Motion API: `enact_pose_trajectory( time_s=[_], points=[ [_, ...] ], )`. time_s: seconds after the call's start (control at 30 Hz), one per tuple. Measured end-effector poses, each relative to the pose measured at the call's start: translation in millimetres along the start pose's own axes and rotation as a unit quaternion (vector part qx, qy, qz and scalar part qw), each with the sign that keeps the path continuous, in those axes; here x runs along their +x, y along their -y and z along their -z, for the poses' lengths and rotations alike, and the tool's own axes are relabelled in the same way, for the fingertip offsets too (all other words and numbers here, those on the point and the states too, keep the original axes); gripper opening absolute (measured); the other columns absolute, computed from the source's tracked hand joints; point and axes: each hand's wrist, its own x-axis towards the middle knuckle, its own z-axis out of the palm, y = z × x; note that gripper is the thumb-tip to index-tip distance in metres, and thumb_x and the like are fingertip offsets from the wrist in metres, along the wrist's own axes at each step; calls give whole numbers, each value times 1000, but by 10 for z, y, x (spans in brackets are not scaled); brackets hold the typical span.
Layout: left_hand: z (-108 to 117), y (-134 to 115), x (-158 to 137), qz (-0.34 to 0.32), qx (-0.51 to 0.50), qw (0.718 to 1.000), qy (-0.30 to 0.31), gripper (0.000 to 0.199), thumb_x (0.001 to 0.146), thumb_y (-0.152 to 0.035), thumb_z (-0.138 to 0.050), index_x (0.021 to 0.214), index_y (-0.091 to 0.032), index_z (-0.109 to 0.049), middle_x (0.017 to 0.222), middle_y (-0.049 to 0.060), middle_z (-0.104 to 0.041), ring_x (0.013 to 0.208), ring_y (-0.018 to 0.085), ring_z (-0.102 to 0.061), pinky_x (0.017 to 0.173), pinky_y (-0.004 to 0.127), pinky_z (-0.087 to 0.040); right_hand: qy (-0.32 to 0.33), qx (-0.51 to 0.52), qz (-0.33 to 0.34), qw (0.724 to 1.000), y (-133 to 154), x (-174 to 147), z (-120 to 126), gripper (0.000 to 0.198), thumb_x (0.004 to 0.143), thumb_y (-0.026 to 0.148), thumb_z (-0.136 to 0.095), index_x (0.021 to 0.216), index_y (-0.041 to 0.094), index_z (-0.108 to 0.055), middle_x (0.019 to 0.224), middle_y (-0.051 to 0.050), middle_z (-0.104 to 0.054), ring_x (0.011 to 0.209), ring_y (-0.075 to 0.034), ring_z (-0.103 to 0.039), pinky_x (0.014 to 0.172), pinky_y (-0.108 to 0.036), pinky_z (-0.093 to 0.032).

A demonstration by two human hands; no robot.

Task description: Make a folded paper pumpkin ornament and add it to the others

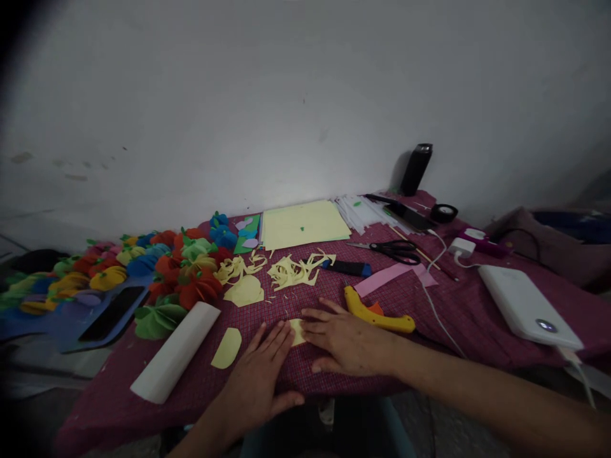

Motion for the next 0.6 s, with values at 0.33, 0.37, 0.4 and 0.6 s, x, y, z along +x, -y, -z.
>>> enact_pose_trajectory(
  time_s=[0.33,0.37,0.4,0.6],
  points=[
    [1,-6,102,4,-7,1000,2,87,78,-72,-34,143,-17,-17,150,9,-23,138,25,-14,113,48,-10,-8,-4,4,1000,-65,115,-34,53,90,46,-44,135,17,-42,133,-10,-52,134,-22,-29,112,-48,-6],
    [-7,-1,97,4,-8,1000,4,88,77,-72,-34,143,-17,-17,150,9,-22,138,25,-14,113,48,-11,-5,-6,5,1000,-70,115,-46,53,91,45,-43,134,16,-42,133,-11,-52,134,-21,-29,112,-48,-6],
    [-10,3,93,3,-7,1000,4,89,77,-73,-34,143,-16,-17,150,10,-22,138,25,-14,113,48,-12,-5,-7,6,1000,-70,115,-50,52,91,45,-43,134,16,-42,133,-11,-52,134,-21,-29,112,-49,-5],
    [73,-75,147,18,3,1000,-9,86,78,-72,-34,142,-17,-21,150,10,-23,139,24,-13,113,46,-13,-27,-30,9,999,-37,48,106,50,89,48,-46,131,22,-48,135,-8,-51,134,-25,-28,110,-51,-15]
  ],
)
